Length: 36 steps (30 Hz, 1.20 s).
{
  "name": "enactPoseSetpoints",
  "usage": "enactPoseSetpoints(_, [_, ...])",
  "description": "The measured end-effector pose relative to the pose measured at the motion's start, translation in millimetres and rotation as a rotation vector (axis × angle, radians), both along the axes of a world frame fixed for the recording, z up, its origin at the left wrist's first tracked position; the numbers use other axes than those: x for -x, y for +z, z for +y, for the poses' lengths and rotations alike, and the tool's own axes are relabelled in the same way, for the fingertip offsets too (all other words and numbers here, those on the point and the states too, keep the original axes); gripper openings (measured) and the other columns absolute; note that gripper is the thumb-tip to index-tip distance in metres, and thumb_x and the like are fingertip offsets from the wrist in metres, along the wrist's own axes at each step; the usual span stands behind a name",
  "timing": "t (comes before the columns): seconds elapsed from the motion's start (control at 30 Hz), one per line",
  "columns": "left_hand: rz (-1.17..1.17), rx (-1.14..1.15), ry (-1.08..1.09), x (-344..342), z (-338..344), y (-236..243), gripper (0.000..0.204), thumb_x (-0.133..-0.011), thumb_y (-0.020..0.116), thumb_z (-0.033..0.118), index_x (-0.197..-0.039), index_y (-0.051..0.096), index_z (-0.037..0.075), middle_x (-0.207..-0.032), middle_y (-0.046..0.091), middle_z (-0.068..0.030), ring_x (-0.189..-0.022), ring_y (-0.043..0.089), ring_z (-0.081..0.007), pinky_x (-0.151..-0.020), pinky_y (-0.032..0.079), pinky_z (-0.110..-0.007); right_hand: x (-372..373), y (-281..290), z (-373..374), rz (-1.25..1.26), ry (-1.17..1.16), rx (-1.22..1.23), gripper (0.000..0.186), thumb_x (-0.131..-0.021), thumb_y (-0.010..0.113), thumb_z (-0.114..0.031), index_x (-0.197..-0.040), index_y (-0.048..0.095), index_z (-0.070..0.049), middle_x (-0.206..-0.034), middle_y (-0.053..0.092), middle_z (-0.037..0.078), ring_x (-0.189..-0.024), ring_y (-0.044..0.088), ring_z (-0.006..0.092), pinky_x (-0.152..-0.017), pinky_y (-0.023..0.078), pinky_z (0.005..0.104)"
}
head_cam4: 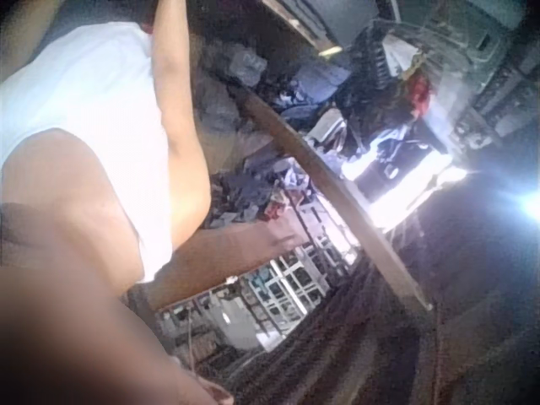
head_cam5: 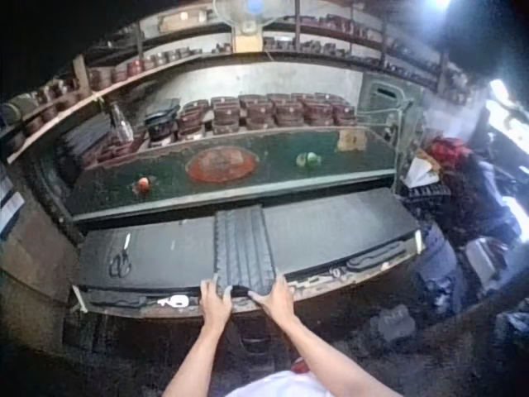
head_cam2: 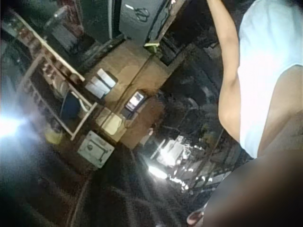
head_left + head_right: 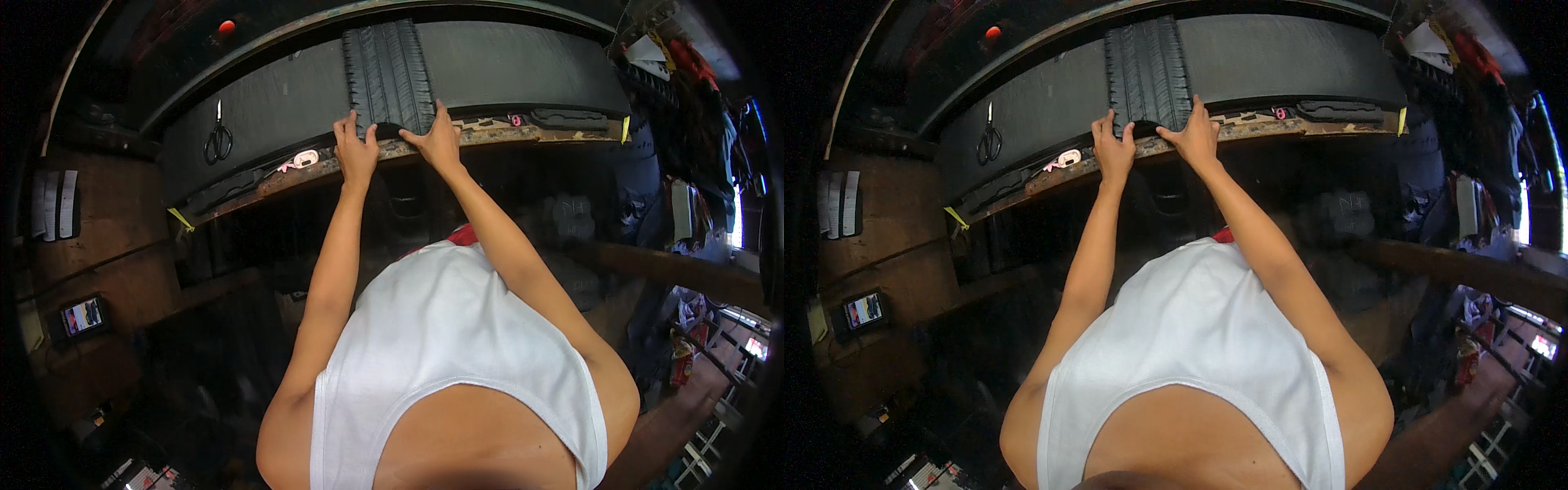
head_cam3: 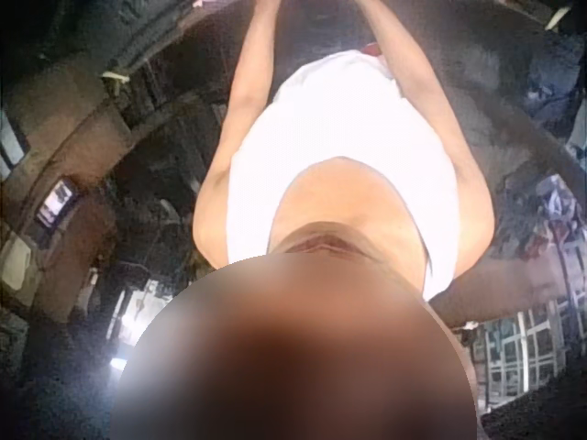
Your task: The person places a metal template on a rubber sheet, presses a machine to cut a sole, and then removes the cut piece. They repeat this process several times, stacking the finished soles and occasionally marking them with a pencil.
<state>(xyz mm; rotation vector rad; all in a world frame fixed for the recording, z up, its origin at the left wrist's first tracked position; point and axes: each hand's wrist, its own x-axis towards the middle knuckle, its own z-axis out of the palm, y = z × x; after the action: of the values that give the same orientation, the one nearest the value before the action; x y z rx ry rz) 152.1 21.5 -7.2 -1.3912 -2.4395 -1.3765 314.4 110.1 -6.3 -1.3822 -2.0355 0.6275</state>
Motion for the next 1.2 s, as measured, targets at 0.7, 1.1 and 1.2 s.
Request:
enactPoseSetpoints(0.7, [-0.113, -0.122, -0.052, -12.3, 15.9, 9.3, 0.051, -0.087, 0.074, 0.013, -0.133, 0.06, -0.004, -0.129, 0.055, -0.0228, -0.119, 0.058, -0.0403, -0.1, 0.049, -0.043, -15.2, 14.2, 15.4, -0.029, 0.087, 0.025, 0.106, -0.073, 0.088, -0.04, -0.148, 0.033, 0.013, -0.128, 0.061, 0.032, -0.12, 0.06, 0.0427, -0.102, 0.041, 0.0488])
enactPoseSetpoints(1.1, [-0.014, 0.006, -0.031, -16.8, 16.8, 13.7, 0.048, -0.092, 0.07, 0.018, -0.135, 0.06, 0.0, -0.13, 0.057, -0.0214, -0.121, 0.057, -0.0413, -0.1, 0.049, -0.044, -23.6, 22.7, 13.7, 0.014, 0.132, 0.132, 0.124, -0.072, 0.086, -0.048, -0.157, 0.014, 0.007, -0.129, 0.057, 0.039, -0.117, 0.057, 0.0533, -0.103, 0.041, 0.0566])
enactPoseSetpoints(1.2, [0.026, 0.071, 0.014, -24.0, 18.1, 23.7, 0.049, -0.092, 0.069, 0.017, -0.137, 0.057, 0.0, -0.13, 0.056, -0.0221, -0.12, 0.057, -0.0434, -0.098, 0.049, -0.047, -36.7, 28.4, 13.9, -0.038, 0.222, 0.153, 0.122, -0.073, 0.087, -0.047, -0.151, 0.017, 0.014, -0.135, 0.052, 0.039, -0.124, 0.053, 0.0508, -0.106, 0.039, 0.0531])
